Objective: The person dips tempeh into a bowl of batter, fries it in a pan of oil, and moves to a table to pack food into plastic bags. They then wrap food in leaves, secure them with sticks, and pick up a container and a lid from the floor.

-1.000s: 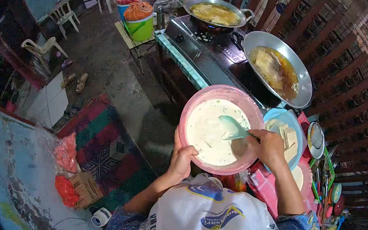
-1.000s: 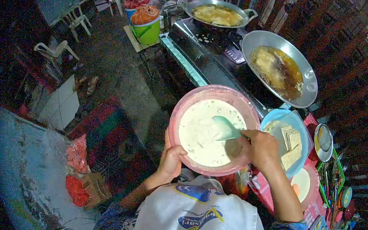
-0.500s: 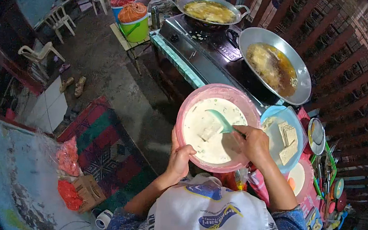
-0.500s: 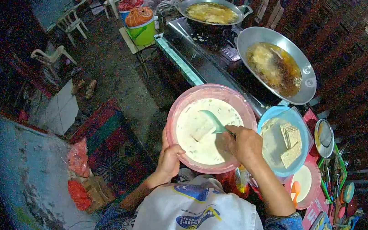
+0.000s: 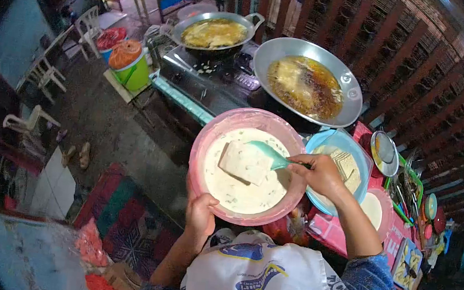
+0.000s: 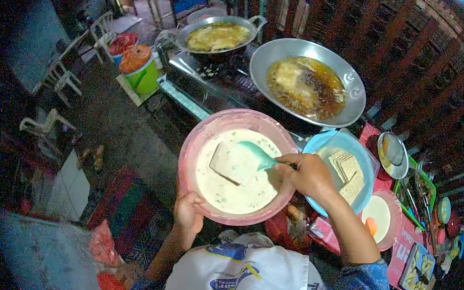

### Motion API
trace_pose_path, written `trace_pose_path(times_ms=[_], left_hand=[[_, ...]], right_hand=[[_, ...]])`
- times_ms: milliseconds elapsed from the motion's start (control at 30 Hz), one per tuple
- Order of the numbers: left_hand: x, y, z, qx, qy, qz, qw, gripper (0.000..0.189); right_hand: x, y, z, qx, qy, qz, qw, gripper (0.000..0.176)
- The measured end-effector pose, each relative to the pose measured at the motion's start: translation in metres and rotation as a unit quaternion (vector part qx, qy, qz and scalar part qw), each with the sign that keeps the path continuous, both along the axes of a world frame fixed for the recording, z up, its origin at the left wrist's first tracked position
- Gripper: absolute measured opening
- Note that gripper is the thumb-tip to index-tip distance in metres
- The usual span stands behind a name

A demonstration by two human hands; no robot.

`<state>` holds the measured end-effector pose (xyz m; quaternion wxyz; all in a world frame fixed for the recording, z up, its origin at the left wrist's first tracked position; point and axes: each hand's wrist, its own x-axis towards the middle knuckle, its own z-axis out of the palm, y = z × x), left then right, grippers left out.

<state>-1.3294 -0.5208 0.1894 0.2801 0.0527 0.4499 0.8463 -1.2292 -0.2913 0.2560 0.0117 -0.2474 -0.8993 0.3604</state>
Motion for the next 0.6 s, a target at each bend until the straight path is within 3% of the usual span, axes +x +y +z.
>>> trace_pose_path(times_ms=[233, 367, 467, 533, 600], left_hand=[[-0.034, 0.016, 0.001, 0.053, -0.004, -0.009, 0.999, 0.065], [-0.043, 0.028, 0.015, 0.094, -0.001, 0.008, 0.996, 0.059], [-0.048, 0.025, 0.002, 0.013, -0.045, 0.055, 0.997, 0.057], [-0.053, 0.021, 0.005, -0.010, -0.042, 0.029, 0.999, 0.056], [-0.054, 0.021, 0.006, -0.022, -0.024, 0.017, 0.999, 0.056]], right_hand=[[-0.003, 0.060, 0.042, -0.066, 0.112, -0.030, 0.991, 0.022], [-0.011, 0.115, 0.045, -0.139, 0.135, -0.123, 0.973, 0.023], [-0.026, 0.164, 0.037, -0.088, 0.142, -0.160, 0.973, 0.023], [-0.035, 0.201, 0.018, -0.052, 0.135, -0.161, 0.976, 0.023], [-0.046, 0.224, 0.003, 0.078, 0.084, -0.206, 0.972, 0.024]])
